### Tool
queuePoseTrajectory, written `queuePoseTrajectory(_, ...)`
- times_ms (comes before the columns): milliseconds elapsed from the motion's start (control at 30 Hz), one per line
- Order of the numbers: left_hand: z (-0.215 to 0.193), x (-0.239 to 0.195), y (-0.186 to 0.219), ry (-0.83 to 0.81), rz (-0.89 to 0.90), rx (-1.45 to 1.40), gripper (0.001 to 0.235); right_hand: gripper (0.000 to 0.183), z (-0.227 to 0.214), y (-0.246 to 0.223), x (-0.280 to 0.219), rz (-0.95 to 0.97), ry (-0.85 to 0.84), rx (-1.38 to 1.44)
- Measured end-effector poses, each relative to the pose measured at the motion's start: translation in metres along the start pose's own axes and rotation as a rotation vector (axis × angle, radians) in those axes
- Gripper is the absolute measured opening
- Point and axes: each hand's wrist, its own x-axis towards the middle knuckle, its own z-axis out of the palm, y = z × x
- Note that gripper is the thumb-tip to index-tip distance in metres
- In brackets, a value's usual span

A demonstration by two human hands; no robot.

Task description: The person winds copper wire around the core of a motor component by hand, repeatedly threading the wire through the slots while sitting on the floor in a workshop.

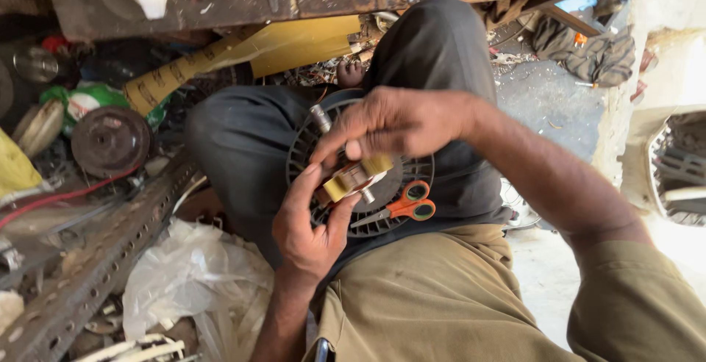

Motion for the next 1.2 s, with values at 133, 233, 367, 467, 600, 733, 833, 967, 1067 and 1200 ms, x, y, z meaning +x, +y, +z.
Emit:
queuePoseTrajectory(133, -0.009, 0.013, 0.002, -0.052, 0.054, -0.072, 0.063, 0.027, -0.007, -0.006, 0.011, -0.017, -0.077, -0.194)
queuePoseTrajectory(233, -0.014, 0.021, 0.004, -0.01, -0.001, -0.158, 0.062, 0.023, -0.01, -0.013, 0.013, 0.041, -0.087, -0.344)
queuePoseTrajectory(367, -0.019, 0.024, 0.002, 0.06, -0.118, -0.242, 0.049, 0.017, -0.02, -0.03, 0.017, 0.206, -0.137, -0.681)
queuePoseTrajectory(467, -0.017, 0.032, -0.004, 0.104, -0.12, -0.376, 0.038, 0.03, -0.018, -0.037, 0.023, -0.083, -0.105, -0.576)
queuePoseTrajectory(600, -0.029, 0.034, -0.004, 0.14, -0.165, -0.4, 0.033, 0.036, -0.008, -0.026, 0.03, -0.076, -0.243, -0.31)
queuePoseTrajectory(733, -0.034, 0.029, -0.006, 0.133, -0.191, -0.378, 0.025, 0.031, -0.016, -0.019, 0.032, 0.167, -0.276, -0.267)
queuePoseTrajectory(833, -0.034, 0.029, -0.007, 0.127, -0.234, -0.386, 0.02, 0.02, -0.022, -0.025, 0.032, 0.324, -0.286, -0.473)
queuePoseTrajectory(967, -0.028, 0.051, 0.004, 0.084, -0.246, -0.352, 0.019, 0.011, -0.021, -0.054, 0.037, 0.023, -0.034, -0.797)
queuePoseTrajectory(1067, -0.026, 0.077, 0.019, -0.137, -0.111, -0.22, 0.027, 0.014, -0.002, -0.088, 0.034, -0.262, 0.115, -1.016)
queuePoseTrajectory(1200, -0.041, 0.084, 0.053, -0.172, 0.143, -0.064, 0.011, 0.015, 0.027, -0.139, -0.001, -0.21, -0.054, -1.388)
